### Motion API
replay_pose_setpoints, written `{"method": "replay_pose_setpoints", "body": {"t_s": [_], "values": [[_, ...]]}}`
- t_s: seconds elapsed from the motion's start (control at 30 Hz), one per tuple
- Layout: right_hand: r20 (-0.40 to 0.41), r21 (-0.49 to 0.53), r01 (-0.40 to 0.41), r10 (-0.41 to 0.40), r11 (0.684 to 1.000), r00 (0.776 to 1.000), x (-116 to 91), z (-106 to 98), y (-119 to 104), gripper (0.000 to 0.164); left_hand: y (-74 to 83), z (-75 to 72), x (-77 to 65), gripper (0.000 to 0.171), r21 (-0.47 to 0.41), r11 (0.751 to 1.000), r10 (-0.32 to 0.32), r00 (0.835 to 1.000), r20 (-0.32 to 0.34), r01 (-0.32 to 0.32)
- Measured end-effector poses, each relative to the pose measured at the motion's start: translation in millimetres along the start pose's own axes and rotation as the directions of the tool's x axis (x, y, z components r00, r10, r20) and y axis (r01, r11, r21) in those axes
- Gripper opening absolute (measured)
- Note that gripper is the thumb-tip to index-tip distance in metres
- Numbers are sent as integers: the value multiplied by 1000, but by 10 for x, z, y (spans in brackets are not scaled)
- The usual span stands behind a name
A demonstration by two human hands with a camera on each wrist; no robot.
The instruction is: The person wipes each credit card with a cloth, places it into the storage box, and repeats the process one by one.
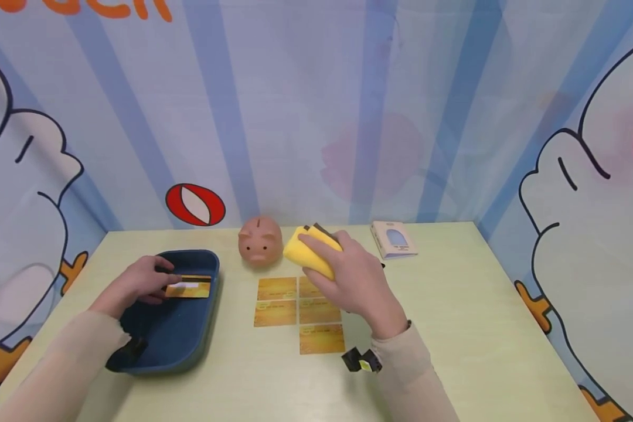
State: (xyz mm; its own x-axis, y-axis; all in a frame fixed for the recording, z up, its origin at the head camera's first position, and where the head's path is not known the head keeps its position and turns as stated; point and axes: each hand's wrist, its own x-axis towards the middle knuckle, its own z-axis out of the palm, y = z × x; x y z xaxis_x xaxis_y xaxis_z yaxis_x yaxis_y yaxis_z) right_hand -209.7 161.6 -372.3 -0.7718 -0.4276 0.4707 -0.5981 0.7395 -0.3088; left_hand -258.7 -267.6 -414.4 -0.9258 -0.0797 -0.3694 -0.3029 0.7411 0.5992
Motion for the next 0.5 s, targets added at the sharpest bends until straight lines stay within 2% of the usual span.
{"method": "replay_pose_setpoints", "body": {"t_s": [0.3,0.5], "values": [[-14,29,-9,9,1000,1000,-13,-14,42,56,12,7,3,60,-20,1000,-6,999,54,7],[-5,52,-25,25,998,1000,-13,-30,46,54,24,23,-8,58,-37,999,-15,999,52,17]]}}
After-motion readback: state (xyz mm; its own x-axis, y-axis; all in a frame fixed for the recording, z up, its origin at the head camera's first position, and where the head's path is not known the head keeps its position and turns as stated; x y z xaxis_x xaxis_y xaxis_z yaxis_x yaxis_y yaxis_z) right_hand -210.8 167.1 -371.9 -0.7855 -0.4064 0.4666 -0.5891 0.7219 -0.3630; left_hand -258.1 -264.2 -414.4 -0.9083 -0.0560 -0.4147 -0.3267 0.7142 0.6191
